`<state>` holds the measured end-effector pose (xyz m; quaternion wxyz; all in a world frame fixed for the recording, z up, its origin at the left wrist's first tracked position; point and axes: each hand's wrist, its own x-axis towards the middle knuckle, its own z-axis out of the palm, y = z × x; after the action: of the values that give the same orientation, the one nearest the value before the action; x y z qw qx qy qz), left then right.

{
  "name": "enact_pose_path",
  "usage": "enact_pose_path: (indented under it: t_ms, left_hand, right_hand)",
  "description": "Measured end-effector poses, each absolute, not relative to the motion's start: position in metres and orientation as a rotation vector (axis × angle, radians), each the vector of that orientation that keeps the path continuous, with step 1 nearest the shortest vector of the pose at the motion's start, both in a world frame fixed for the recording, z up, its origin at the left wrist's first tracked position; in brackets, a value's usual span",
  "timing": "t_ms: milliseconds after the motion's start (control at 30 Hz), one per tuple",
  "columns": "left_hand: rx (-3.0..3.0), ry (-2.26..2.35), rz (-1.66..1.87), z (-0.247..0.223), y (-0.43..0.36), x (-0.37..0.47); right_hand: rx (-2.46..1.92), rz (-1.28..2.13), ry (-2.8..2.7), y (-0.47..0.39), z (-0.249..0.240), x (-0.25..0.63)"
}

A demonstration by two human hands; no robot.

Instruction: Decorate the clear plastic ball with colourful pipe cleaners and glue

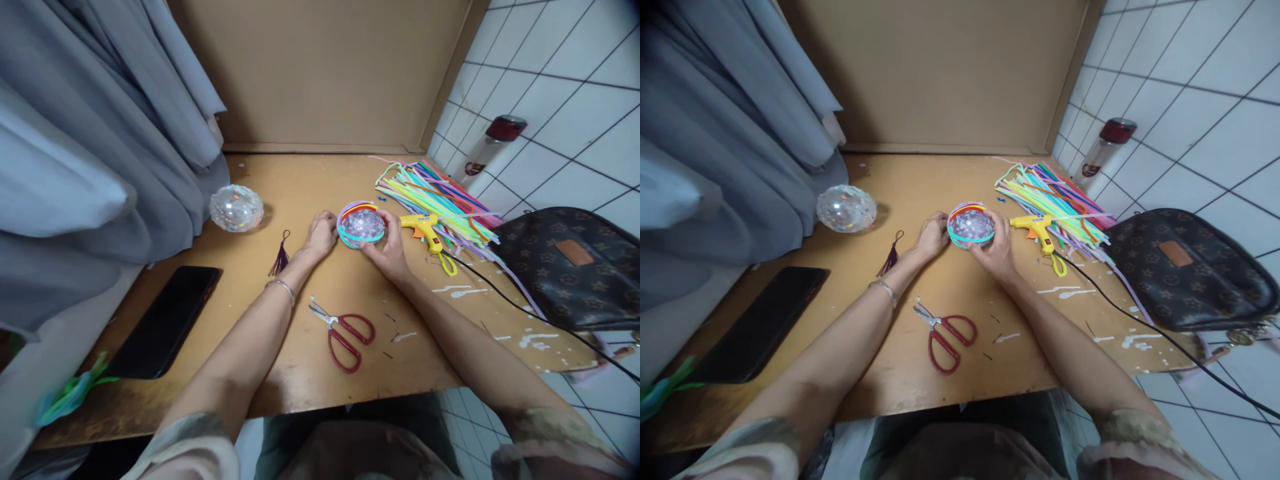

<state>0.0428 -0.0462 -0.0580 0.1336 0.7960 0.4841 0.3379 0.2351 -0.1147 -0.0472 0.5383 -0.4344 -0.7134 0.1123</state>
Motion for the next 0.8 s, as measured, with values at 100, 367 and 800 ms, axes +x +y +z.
enact_pose_path:
  t_ms: [100,367,800]
  left_hand:
    - [2.275,1.483,0.985,-0.058,-0.0463,0.0426]
    - [2.036,1.219,1.208,-0.0562,-0.0456,0.0475]
    - [2.047,1.019,1.266,-0.0564,-0.0487,0.0465]
  right_hand:
    - [-1.026,0.263,-1.697,-0.1155,-0.0458,0.2341]
    - [-1.036,0.23,-1.739,-0.1167,-0.0417,0.2339]
    - [-1.069,0.237,-1.787,-0.1121,-0.0408,0.2326]
